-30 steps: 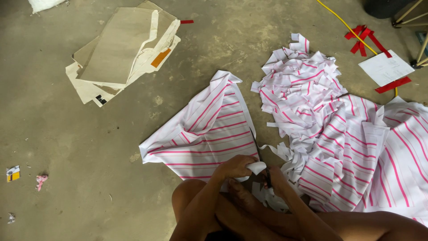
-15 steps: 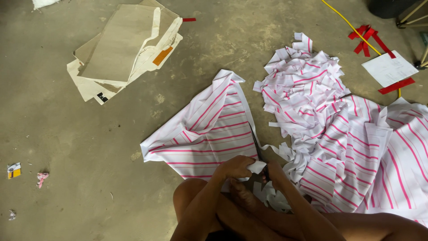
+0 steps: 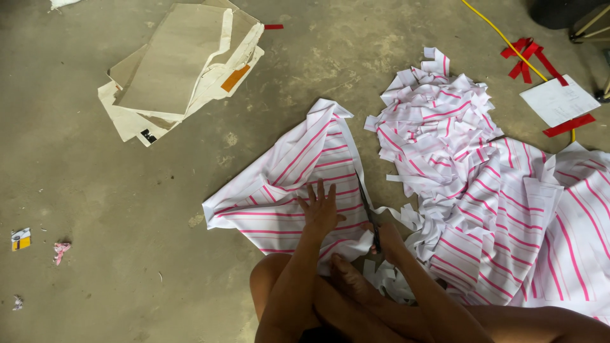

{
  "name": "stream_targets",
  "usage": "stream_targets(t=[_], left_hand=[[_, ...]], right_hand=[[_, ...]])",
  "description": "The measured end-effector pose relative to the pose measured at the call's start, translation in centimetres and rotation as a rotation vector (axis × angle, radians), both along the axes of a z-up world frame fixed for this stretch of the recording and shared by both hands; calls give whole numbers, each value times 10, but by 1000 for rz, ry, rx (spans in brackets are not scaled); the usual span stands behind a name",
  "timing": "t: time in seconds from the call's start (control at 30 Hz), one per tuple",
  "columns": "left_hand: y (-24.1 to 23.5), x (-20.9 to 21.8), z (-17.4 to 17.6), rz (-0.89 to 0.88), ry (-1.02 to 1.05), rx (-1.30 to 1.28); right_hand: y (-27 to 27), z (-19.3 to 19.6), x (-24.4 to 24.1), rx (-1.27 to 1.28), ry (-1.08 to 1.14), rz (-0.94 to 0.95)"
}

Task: Cut strips of striped fabric using scissors on the floor

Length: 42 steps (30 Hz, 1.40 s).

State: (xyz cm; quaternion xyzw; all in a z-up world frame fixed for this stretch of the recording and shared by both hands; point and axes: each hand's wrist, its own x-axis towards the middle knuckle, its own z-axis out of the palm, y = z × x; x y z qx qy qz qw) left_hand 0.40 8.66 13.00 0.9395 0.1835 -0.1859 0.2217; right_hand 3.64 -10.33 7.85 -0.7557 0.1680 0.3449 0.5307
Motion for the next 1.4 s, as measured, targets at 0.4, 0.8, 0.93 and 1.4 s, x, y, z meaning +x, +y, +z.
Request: stream_targets(t=[0.4, 0.8, 0.93, 1.4], left_hand=[[-13, -11, -35, 46, 20, 59], [-17, 2, -37, 45, 142, 119], [-20, 8, -45, 56, 156, 123], [-26, 9, -69, 42, 136, 235]], right_hand=[[2, -16, 13, 73, -68, 51], [4, -59, 39, 52, -253, 59], [19, -27, 39, 56, -212, 47], [29, -32, 74, 122, -94, 111]])
